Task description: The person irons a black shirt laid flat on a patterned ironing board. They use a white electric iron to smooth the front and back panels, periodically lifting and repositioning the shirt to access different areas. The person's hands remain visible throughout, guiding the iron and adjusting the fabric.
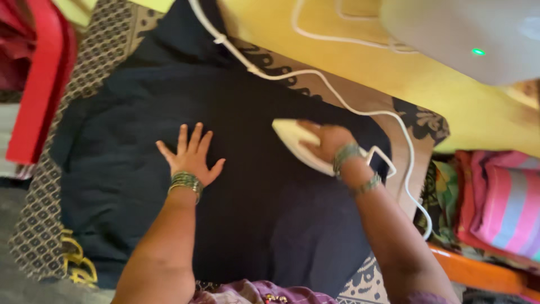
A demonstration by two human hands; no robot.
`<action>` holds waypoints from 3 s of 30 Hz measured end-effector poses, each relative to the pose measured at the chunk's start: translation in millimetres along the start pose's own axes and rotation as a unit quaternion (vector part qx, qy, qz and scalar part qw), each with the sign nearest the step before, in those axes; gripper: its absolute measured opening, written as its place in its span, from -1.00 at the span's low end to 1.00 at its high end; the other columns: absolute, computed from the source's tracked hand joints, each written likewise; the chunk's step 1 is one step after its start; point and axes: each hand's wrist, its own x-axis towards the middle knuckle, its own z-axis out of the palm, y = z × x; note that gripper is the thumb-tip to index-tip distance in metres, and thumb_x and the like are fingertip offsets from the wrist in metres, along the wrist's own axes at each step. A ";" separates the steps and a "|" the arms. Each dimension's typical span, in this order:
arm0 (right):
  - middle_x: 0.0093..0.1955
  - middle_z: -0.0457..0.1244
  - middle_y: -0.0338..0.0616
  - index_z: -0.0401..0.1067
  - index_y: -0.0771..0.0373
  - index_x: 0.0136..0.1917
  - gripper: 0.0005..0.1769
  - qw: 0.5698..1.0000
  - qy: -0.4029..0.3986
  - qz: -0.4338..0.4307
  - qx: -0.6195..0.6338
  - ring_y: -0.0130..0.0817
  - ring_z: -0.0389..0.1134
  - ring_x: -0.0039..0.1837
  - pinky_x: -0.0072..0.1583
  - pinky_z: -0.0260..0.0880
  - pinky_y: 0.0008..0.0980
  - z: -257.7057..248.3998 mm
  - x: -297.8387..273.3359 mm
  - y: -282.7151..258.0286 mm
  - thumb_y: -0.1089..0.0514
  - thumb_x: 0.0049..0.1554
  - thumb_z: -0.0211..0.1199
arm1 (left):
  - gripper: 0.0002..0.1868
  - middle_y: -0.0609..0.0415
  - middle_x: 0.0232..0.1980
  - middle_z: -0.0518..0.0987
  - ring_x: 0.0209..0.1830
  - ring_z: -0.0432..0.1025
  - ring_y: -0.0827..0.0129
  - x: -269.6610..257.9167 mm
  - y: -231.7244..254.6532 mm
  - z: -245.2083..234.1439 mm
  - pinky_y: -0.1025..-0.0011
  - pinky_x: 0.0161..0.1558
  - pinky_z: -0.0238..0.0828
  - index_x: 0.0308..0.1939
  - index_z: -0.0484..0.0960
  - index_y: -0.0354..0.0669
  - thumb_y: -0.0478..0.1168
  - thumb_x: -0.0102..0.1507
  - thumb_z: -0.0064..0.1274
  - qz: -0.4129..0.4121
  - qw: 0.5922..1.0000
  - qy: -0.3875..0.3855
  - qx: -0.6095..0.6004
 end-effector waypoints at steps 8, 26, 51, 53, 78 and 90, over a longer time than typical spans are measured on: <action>0.12 0.38 0.08 0.16 -0.28 0.54 -0.35 0.994 0.085 0.068 -0.022 0.14 0.42 0.07 0.06 0.40 0.10 -20.6 63.5 -47.3 -0.31 0.21 0.08 | -0.02 0.15 0.69 -0.16 0.66 -0.33 0.14 -2.7 3.5 -3.6 -0.61 0.31 -0.55 0.51 0.18 0.19 0.40 0.08 0.02 -0.009 0.999 0.025 -0.036; 0.02 0.39 0.05 0.23 -0.30 0.49 -0.36 0.985 0.042 -0.166 -0.025 0.08 0.44 0.01 0.04 0.44 0.03 -20.4 143.0 -134.8 -0.33 0.18 0.16 | -0.13 0.20 0.64 -0.04 0.65 -0.27 0.16 -6.3 -2.8 -4.7 -0.67 0.29 -0.52 0.48 0.26 0.13 0.37 0.16 -0.05 0.023 0.998 0.010 -0.065; -0.06 0.40 0.06 0.23 -0.41 0.49 -0.38 0.989 0.001 -0.139 -0.046 0.12 0.43 -0.02 0.06 0.43 0.06 -33.8 220.7 -261.9 -0.37 0.18 0.13 | -0.27 0.07 0.61 0.08 0.63 -0.11 0.07 -5.4 -14.4 12.5 -0.72 0.26 -0.36 0.41 0.39 0.14 0.21 0.19 0.05 0.111 0.974 0.100 -0.168; -0.06 0.41 0.06 0.24 -0.42 0.48 -0.39 0.989 0.031 -0.133 -0.065 0.10 0.44 0.00 0.04 0.44 0.06 -31.5 218.7 -271.3 -0.36 0.18 0.14 | -0.27 0.07 0.61 0.07 0.62 -0.11 0.05 -6.2 -13.8 14.6 -0.72 0.25 -0.36 0.41 0.39 0.14 0.20 0.18 0.05 0.112 0.974 0.089 -0.174; -0.01 0.40 0.05 0.19 -0.48 0.51 -0.36 0.982 -0.053 -0.154 -0.098 0.07 0.44 0.05 0.08 0.45 0.03 -33.6 217.8 -331.3 -0.38 0.17 0.13 | -0.40 0.09 0.58 0.20 0.61 -0.02 0.12 -6.2 -15.5 27.9 -0.51 0.43 -0.31 0.39 0.44 0.05 0.09 0.28 -0.01 0.171 0.960 0.107 -0.195; 0.07 0.39 0.05 0.18 -0.47 0.52 -0.35 0.982 -0.073 -0.154 -0.076 0.09 0.45 0.05 0.13 0.44 0.00 -31.3 219.8 -326.9 -0.35 0.17 0.12 | -0.44 0.13 0.52 0.25 0.56 0.03 0.18 -2.8 -17.0 25.4 -0.58 0.38 -0.36 0.35 0.46 0.01 0.08 0.29 -0.06 0.188 0.961 0.086 -0.186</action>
